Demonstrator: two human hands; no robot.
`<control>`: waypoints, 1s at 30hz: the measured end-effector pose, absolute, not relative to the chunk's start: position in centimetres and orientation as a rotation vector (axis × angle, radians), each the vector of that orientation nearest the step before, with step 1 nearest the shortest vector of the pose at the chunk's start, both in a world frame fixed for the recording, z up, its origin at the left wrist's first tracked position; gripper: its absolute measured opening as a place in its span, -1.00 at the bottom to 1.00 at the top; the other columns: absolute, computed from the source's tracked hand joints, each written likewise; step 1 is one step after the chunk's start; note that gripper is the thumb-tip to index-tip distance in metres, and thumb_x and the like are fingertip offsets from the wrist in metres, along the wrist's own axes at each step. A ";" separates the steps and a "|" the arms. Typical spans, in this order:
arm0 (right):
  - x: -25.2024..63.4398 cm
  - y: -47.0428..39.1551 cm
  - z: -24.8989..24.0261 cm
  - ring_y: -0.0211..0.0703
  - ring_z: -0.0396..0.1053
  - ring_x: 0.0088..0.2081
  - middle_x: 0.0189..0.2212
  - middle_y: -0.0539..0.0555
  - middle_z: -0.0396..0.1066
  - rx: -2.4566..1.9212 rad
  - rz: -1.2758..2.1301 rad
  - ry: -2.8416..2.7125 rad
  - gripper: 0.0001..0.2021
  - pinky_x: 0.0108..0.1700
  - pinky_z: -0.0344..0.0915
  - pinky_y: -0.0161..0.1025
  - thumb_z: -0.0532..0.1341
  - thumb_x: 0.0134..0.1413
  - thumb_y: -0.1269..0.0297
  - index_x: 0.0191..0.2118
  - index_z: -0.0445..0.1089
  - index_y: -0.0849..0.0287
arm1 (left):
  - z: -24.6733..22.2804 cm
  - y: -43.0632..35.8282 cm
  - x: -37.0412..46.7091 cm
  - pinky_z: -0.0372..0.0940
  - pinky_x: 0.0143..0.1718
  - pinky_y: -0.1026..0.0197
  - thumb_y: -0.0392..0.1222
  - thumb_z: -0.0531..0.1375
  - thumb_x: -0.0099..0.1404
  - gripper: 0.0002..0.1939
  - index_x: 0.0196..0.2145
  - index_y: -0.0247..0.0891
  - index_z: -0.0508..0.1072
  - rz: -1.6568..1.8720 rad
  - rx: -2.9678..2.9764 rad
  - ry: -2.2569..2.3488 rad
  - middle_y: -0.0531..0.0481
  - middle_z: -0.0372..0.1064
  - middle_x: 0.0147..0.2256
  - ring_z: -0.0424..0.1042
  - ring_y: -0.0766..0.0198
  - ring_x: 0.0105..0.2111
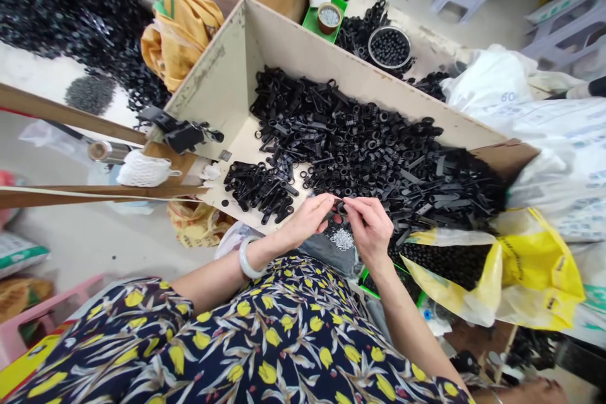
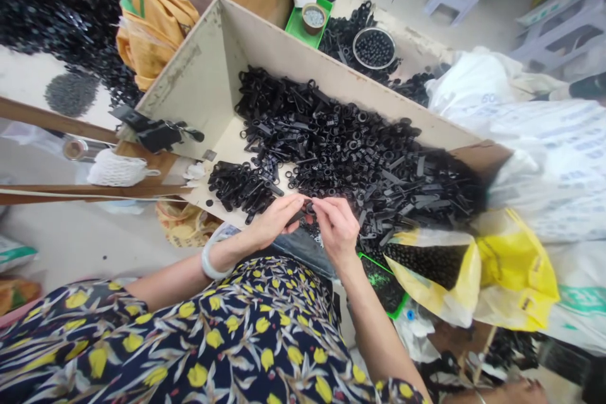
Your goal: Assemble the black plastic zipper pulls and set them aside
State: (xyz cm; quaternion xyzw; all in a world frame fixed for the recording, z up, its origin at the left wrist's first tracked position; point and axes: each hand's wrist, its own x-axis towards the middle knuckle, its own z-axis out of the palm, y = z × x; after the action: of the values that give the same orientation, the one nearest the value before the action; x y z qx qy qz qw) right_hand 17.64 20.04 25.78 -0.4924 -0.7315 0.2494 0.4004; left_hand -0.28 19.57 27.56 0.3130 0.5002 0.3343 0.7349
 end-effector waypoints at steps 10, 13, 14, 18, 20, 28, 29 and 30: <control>17.6 19.4 26.7 -0.19 0.52 -0.24 -0.21 0.09 0.54 -1.138 0.574 -1.974 -0.71 -0.20 0.53 -0.22 0.27 0.33 0.47 0.06 0.57 0.02 | 28.4 18.8 -1.2 0.08 -0.58 0.31 0.03 -0.01 0.49 -0.56 -0.02 -0.34 0.48 0.686 0.790 1.076 0.02 0.44 -0.41 0.19 0.41 -0.60; 17.9 19.1 26.7 -0.18 0.52 -0.22 -0.19 0.08 0.53 -1.099 0.599 -1.988 -0.65 -0.19 0.52 -0.22 0.28 0.32 0.50 0.11 0.55 -0.01 | 29.1 18.4 -1.7 0.23 -0.42 0.28 -0.06 0.05 0.46 -0.64 0.02 -0.30 0.50 0.621 1.014 1.124 0.01 0.50 -0.36 0.32 0.34 -0.49; 18.1 19.0 26.7 -0.17 0.52 -0.21 -0.19 0.08 0.52 -1.082 0.607 -1.996 -0.63 -0.19 0.53 -0.21 0.28 0.31 0.51 0.13 0.54 -0.03 | 29.3 18.3 -1.7 0.29 -0.33 0.26 -0.07 0.10 0.44 -0.66 0.04 -0.27 0.50 0.600 1.104 1.159 0.00 0.53 -0.30 0.40 0.29 -0.41; 18.8 18.0 26.8 -0.15 0.52 -0.19 -0.16 0.09 0.52 -1.032 0.576 -2.047 -0.52 -0.20 0.52 -0.22 0.30 0.27 0.55 0.20 0.49 -0.07 | 29.9 17.4 -1.5 0.37 -0.04 0.18 -0.11 0.16 0.42 -0.64 0.12 -0.18 0.47 0.523 1.288 1.227 -0.02 0.59 -0.08 0.53 0.17 -0.12; 19.0 17.3 26.9 -0.16 0.52 -0.19 -0.15 0.09 0.52 -1.020 0.554 -2.050 -0.49 -0.20 0.52 -0.23 0.31 0.25 0.56 0.23 0.47 -0.08 | 30.0 17.0 -1.4 0.38 -0.02 0.18 -0.12 0.14 0.45 -0.63 0.16 -0.18 0.45 0.509 1.300 1.193 -0.03 0.59 -0.05 0.55 0.17 -0.11; 19.1 15.8 28.3 -0.29 0.43 -0.36 -0.23 0.01 0.42 -1.086 0.822 -1.979 -0.53 -0.36 0.42 -0.32 0.28 0.29 0.55 0.18 0.50 -0.14 | 29.9 15.4 -2.0 0.34 -0.12 0.25 -0.27 0.06 0.47 -0.70 0.05 -0.25 0.49 0.553 1.438 1.099 -0.01 0.57 -0.20 0.50 0.26 -0.26; 19.3 15.8 28.3 -0.27 0.43 -0.34 -0.23 0.02 0.42 -1.094 0.836 -1.976 -0.52 -0.34 0.43 -0.30 0.28 0.30 0.53 0.21 0.48 -0.15 | 29.9 15.3 -2.0 0.33 -0.13 0.25 -0.27 0.07 0.47 -0.71 0.05 -0.25 0.49 0.554 1.438 1.094 -0.01 0.57 -0.20 0.50 0.26 -0.27; 19.3 15.8 28.1 -0.24 0.44 -0.31 -0.22 0.03 0.43 -1.110 0.851 -1.954 -0.50 -0.30 0.45 -0.28 0.30 0.29 0.49 0.25 0.45 -0.15 | 30.0 15.1 -2.0 0.33 -0.15 0.25 -0.25 0.08 0.47 -0.71 0.05 -0.24 0.49 0.551 1.428 1.100 -0.01 0.57 -0.20 0.49 0.26 -0.28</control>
State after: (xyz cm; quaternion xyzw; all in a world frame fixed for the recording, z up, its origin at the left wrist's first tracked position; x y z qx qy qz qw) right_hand 19.33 15.78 28.06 -0.4309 -0.7584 0.3302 0.3608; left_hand -1.95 15.13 30.01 0.6128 0.4721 0.2363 0.5880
